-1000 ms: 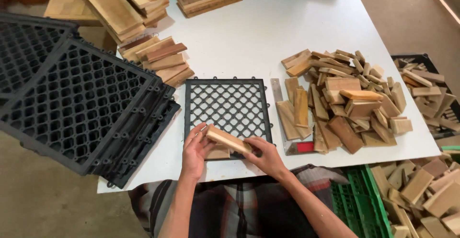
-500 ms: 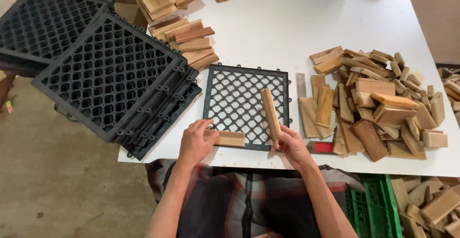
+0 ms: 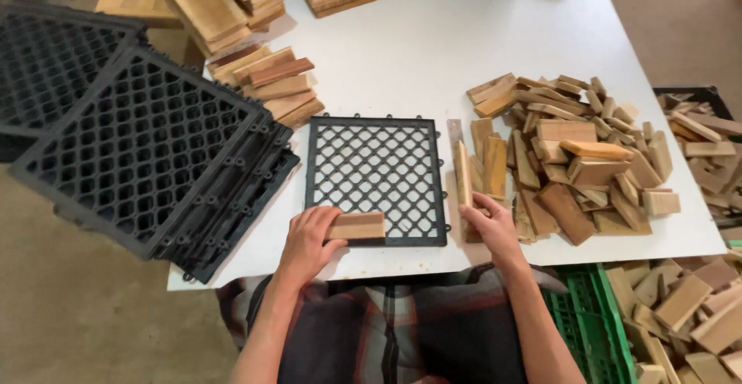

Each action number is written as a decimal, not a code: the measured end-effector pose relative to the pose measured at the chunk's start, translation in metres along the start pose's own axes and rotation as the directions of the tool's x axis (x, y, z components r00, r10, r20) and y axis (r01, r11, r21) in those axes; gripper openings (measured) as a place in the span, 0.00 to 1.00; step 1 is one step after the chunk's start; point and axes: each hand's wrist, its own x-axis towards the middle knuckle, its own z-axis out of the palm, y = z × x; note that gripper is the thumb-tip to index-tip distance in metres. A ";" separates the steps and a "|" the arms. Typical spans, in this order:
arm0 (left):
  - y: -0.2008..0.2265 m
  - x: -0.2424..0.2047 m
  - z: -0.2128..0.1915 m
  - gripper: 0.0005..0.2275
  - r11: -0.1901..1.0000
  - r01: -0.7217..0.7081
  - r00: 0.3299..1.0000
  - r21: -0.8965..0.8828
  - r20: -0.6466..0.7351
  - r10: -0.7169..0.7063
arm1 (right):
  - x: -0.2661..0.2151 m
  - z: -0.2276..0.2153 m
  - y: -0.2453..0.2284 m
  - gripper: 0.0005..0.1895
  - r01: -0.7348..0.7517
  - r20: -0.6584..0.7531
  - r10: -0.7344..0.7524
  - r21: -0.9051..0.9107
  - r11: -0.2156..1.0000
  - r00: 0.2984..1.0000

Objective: Assembling interlocking wood tiles by placing wooden slats into a plastic grid and sanding them as needed.

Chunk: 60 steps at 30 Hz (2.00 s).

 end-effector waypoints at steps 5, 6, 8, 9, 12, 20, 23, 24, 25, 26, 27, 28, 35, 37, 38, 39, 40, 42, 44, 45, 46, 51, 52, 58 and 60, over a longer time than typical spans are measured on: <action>0.004 0.003 0.015 0.25 0.999 -0.048 0.997 0.011 -0.061 0.049 | 0.057 -0.080 0.044 0.35 0.090 -0.232 -0.256 -0.550 0.830 0.938; 0.001 0.003 0.020 0.25 0.996 -0.070 0.991 0.053 -0.107 0.076 | 0.071 -0.093 0.055 0.40 0.058 -0.256 -0.304 -0.670 0.740 0.918; 0.011 0.006 0.016 0.24 0.990 -0.133 0.985 0.046 -0.106 0.137 | 0.029 -0.063 -0.006 0.41 0.059 -0.191 -0.310 -0.761 0.646 0.931; 0.014 0.006 0.013 0.24 0.984 -0.176 0.978 0.041 -0.104 0.180 | 0.008 -0.045 -0.037 0.43 0.073 -0.110 -0.299 -0.840 0.538 0.948; 0.010 0.004 0.029 0.26 0.949 -0.274 0.959 0.156 -0.035 0.282 | -0.032 0.018 -0.048 0.42 0.328 0.140 -0.376 -0.801 0.501 0.916; 0.025 -0.002 0.037 0.24 0.890 -0.441 0.890 0.117 -0.066 0.450 | -0.050 0.092 0.015 0.32 0.859 0.725 -0.503 -0.505 0.078 0.472; 0.016 0.007 0.034 0.21 0.941 -0.335 0.931 0.043 -0.136 0.338 | -0.024 0.076 0.017 0.20 0.783 0.633 -0.478 -0.576 0.235 0.609; 0.013 0.010 0.035 0.18 0.965 -0.261 0.949 0.034 -0.172 0.263 | -0.016 0.066 0.017 0.19 0.685 0.561 -0.395 -0.630 0.366 0.727; 0.010 0.007 0.033 0.18 0.963 -0.267 0.950 0.029 -0.162 0.268 | -0.013 0.056 0.005 0.19 0.676 0.554 -0.390 -0.635 0.373 0.736; 0.007 0.007 0.033 0.14 0.986 -0.163 0.972 0.041 -0.165 0.167 | -0.004 0.044 -0.011 0.19 0.443 0.338 -0.289 -0.733 0.515 0.896; 0.004 0.007 0.033 0.10 0.997 -0.056 0.983 0.052 -0.170 0.064 | 0.004 0.034 -0.026 0.20 0.176 0.100 -0.155 -0.764 0.621 0.983; 0.003 0.010 0.036 0.10 0.997 -0.052 0.982 0.049 -0.176 0.060 | 0.014 0.022 -0.031 0.20 0.181 0.105 -0.158 -0.766 0.617 0.982; 0.002 0.014 0.038 0.11 0.991 0.090 0.996 0.095 -0.024 -0.088 | 0.068 -0.020 0.014 0.37 0.025 -0.194 -0.374 -0.861 0.507 0.907; 0.001 0.012 0.037 0.11 0.991 0.092 0.996 0.094 0.000 -0.092 | 0.069 -0.015 0.020 0.35 0.066 -0.163 -0.448 -0.889 0.453 0.879; 0.000 0.012 0.040 0.11 0.993 0.069 0.998 0.099 -0.005 -0.069 | 0.069 -0.015 0.020 0.35 0.059 -0.167 -0.451 -0.894 0.445 0.877; 0.000 0.012 0.043 0.10 0.994 0.047 0.999 0.103 -0.009 -0.046 | 0.068 -0.016 0.020 0.35 0.051 -0.171 -0.454 -0.898 0.437 0.875; -0.001 0.012 0.044 0.10 0.994 0.046 0.999 0.102 -0.005 -0.046 | 0.065 -0.016 0.018 0.35 0.048 -0.173 -0.451 -0.898 0.437 0.876; -0.002 0.014 0.047 0.09 0.994 0.045 0.999 0.097 -0.008 -0.044 | 0.061 -0.016 0.010 0.41 0.076 -0.128 -0.382 -0.876 0.476 0.915; -0.005 0.013 0.049 0.10 0.994 0.048 0.999 0.097 -0.005 -0.048 | 0.061 -0.015 0.015 0.46 0.110 -0.092 -0.398 -0.883 0.456 0.913; -0.006 0.013 0.051 0.10 0.994 0.051 0.999 0.099 0.000 -0.051 | 0.060 -0.014 0.018 0.51 0.142 -0.058 -0.411 -0.888 0.438 0.910; -0.006 0.012 0.051 0.10 0.993 0.055 0.998 0.100 0.002 -0.056 | 0.062 -0.015 0.020 0.51 0.143 -0.054 -0.408 -0.887 0.438 0.911; -0.005 0.013 0.049 0.10 0.993 0.058 0.998 0.099 -0.001 -0.058 | 0.063 -0.013 0.017 0.46 0.106 -0.085 -0.359 -0.871 0.480 0.929; -0.002 0.014 0.046 0.10 0.993 0.061 0.998 0.099 -0.006 -0.061 | 0.061 -0.013 0.015 0.46 0.111 -0.081 -0.362 -0.871 0.478 0.929; 0.000 0.016 0.036 0.07 0.988 0.092 0.984 0.127 -0.161 -0.071 | 0.061 -0.014 0.015 0.34 0.168 -0.126 -0.428 -0.793 0.586 0.895; -0.002 0.016 0.035 0.09 0.978 0.146 0.971 0.146 -0.209 -0.114 | 0.058 -0.013 0.008 0.30 0.163 -0.171 -0.405 -0.725 0.669 0.898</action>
